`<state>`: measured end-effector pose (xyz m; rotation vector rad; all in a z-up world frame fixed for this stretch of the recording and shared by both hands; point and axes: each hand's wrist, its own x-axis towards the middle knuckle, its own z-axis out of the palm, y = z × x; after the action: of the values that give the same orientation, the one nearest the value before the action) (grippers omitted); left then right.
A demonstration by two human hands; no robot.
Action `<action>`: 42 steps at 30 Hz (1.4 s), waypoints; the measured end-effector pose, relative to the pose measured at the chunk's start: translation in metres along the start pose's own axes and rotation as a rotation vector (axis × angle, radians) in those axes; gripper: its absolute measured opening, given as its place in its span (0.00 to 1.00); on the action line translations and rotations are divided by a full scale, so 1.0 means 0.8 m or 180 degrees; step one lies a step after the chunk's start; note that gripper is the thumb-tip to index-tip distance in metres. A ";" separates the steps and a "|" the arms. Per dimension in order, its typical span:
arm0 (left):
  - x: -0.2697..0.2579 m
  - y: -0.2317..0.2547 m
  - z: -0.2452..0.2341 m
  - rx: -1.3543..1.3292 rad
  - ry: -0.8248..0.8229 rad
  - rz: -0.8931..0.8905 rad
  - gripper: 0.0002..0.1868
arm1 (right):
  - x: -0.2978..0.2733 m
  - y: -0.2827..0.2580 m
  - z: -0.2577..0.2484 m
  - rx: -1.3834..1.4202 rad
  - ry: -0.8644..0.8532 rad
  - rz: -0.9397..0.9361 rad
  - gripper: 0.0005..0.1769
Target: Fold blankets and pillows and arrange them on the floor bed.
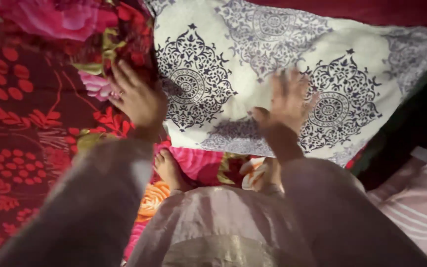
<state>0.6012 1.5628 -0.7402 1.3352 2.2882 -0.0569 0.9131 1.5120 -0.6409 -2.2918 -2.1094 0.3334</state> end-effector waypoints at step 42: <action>-0.157 -0.462 -0.354 -0.2636 0.0493 -0.0750 0.36 | -0.089 -0.560 -0.035 0.0756 -0.0721 -0.1143 0.65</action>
<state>0.2356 1.3459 -0.5120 0.6500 2.1772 0.8436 0.4717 1.4872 -0.5361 -1.7774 -2.3731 0.8111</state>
